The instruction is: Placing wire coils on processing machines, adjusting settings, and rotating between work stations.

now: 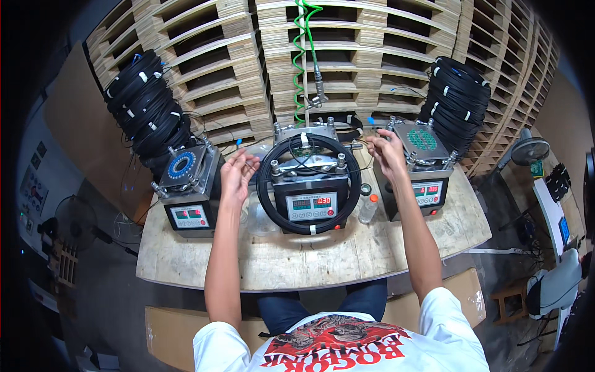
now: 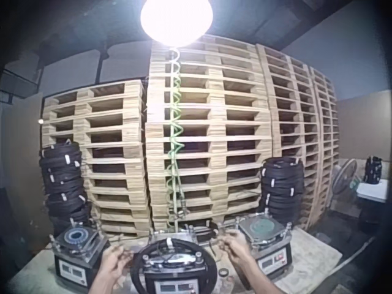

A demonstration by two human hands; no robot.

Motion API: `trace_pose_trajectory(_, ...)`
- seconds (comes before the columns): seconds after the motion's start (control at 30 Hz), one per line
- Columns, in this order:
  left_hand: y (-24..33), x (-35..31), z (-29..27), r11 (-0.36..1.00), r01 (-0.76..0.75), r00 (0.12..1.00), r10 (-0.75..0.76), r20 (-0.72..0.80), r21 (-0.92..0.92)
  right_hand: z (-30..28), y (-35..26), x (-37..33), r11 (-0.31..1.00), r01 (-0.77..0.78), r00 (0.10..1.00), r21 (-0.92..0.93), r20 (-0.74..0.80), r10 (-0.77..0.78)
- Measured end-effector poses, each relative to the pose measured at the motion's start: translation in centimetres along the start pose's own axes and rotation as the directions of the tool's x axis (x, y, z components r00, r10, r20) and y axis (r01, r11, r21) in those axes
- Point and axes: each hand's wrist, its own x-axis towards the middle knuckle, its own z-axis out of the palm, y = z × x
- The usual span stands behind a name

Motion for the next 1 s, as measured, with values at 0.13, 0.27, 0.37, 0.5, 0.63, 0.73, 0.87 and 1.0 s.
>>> trace_pose_trajectory(0.13,1.7,5.3,-0.4,0.939,0.205,0.971,-0.23,-0.061,-0.277,-0.4,-0.9,5.7,0.984,-0.062,0.996,-0.169,0.051,0.071)
trace_pose_trajectory(0.27,1.8,8.6,2.5,0.985,0.174,0.981,-0.173,-0.085,-0.003,1.4,-1.3,9.8,0.66,0.258,0.965,-0.706,0.217,-0.145)
trace_pose_trajectory(0.37,1.6,10.6,4.9,0.966,0.141,0.989,-0.13,-0.066,0.216,4.1,-0.4,10.7,0.447,0.486,0.872,-0.751,0.384,-0.303)
trace_pose_trajectory(0.5,1.6,12.3,5.8,0.824,0.064,0.985,-0.142,0.096,0.563,8.8,-1.5,9.5,0.254,0.529,0.847,-0.81,0.521,-0.103)
trace_pose_trajectory(0.63,0.3,14.4,5.6,0.468,-0.109,0.965,-0.16,0.206,0.877,11.2,-0.5,9.5,0.086,0.699,0.715,-0.71,0.695,-0.075)
trace_pose_trajectory(0.73,-0.6,13.8,6.8,0.225,-0.451,0.89,0.044,0.453,0.864,12.4,-1.2,9.7,-0.076,0.724,0.686,-0.686,0.705,0.177)
trace_pose_trajectory(0.87,0.0,11.8,9.5,0.236,-0.509,0.857,0.043,0.514,0.828,13.0,-1.3,9.9,-0.107,0.749,0.658,-0.654,0.717,0.23)
trace_pose_trajectory(1.0,0.0,11.9,9.6,0.256,-0.542,0.83,0.016,0.557,0.8,13.3,-0.7,10.5,-0.067,0.812,0.58,-0.579,0.79,0.201)
